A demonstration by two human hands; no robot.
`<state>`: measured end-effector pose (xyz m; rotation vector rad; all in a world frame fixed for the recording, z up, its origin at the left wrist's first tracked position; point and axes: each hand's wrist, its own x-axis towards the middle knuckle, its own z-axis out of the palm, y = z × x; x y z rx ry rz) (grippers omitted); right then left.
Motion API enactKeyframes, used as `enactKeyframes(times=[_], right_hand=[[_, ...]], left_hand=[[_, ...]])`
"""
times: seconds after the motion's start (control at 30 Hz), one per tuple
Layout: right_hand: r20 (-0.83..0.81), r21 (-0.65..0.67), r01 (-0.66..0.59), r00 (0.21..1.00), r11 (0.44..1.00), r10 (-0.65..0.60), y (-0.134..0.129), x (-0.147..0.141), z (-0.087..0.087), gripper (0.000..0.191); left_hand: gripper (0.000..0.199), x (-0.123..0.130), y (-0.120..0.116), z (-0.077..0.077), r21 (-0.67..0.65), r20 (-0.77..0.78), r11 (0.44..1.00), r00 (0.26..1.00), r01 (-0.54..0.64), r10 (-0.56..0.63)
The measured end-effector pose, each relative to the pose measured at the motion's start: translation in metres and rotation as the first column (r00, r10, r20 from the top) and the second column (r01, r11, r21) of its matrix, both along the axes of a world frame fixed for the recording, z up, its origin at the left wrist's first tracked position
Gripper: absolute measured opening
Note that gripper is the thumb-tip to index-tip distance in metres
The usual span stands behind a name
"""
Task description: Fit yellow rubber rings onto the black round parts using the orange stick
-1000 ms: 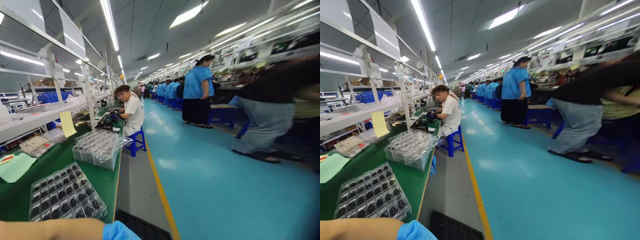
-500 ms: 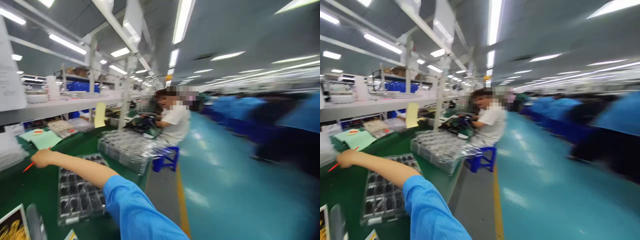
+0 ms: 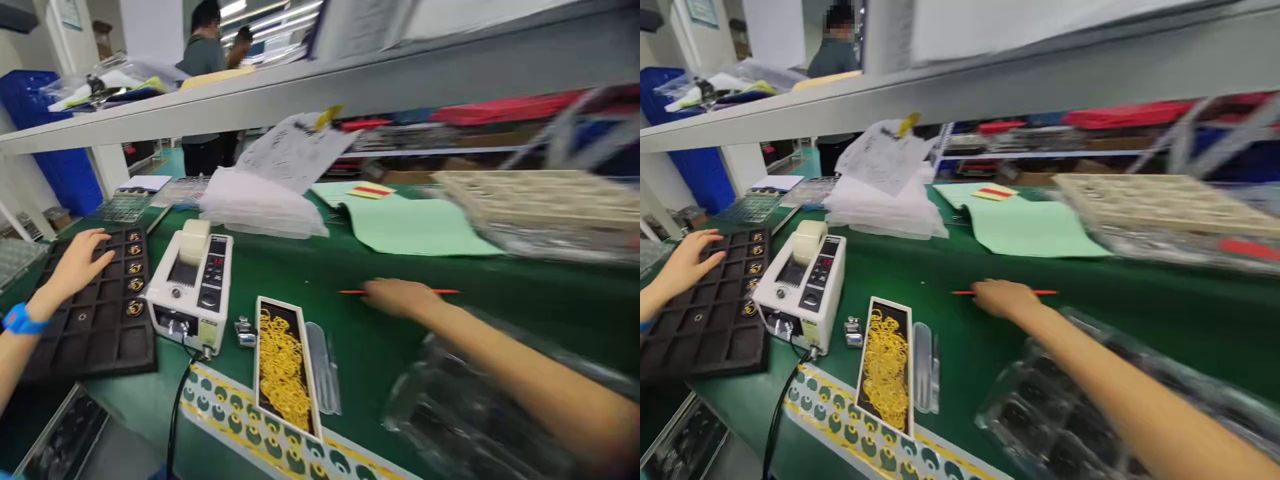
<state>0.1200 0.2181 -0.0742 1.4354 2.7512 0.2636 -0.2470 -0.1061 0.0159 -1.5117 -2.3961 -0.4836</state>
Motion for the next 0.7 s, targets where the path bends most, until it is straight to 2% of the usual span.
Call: enactKeyframes(times=[0.1,0.17,0.27,0.33,0.43,0.5,0.53,0.6,0.7], right_hand=[[0.031,-0.096,-0.052,0.998,0.994,0.055,0.016,0.017,-0.015,0.025],[0.001,-0.094,-0.065,0.998,0.993,0.066,0.016,0.031,-0.015,0.030],[-0.064,-0.070,-0.048,0.997,0.996,0.044,0.000,0.045,-0.003,0.027],[-0.151,-0.068,-0.018,0.989,0.998,0.007,-0.019,0.048,0.012,0.022],[-0.281,-0.134,0.063,0.955,0.989,-0.099,-0.050,0.045,0.036,0.015],[-0.349,-0.184,0.062,0.929,0.981,-0.124,-0.067,0.041,0.045,0.009],[-0.395,-0.187,0.027,0.913,0.982,-0.101,-0.075,0.040,0.046,0.008],[-0.516,-0.142,-0.110,0.856,0.984,0.021,-0.088,0.036,0.045,0.021],[-0.699,-0.010,-0.344,0.674,0.939,0.239,-0.107,0.033,0.040,0.055]], left_hand=[[0.028,-0.033,0.021,-0.028,-0.195,0.149,0.976,0.981,-0.094,0.124],[0.023,-0.043,0.036,-0.052,-0.308,0.215,0.945,0.959,-0.115,0.187],[0.024,-0.045,0.053,-0.084,-0.380,0.240,0.910,0.933,-0.163,0.267],[0.025,-0.045,0.058,-0.096,-0.388,0.256,0.903,0.919,-0.187,0.300],[0.027,-0.048,0.059,-0.102,-0.375,0.322,0.907,0.890,-0.193,0.323],[0.028,-0.050,0.059,-0.102,-0.345,0.379,0.915,0.861,-0.209,0.340],[0.028,-0.050,0.060,-0.102,-0.321,0.405,0.919,0.844,-0.230,0.353],[0.026,-0.048,0.062,-0.103,-0.246,0.454,0.926,0.810,-0.287,0.371],[0.025,-0.038,0.065,-0.100,-0.058,0.546,0.937,0.775,-0.344,0.319]])
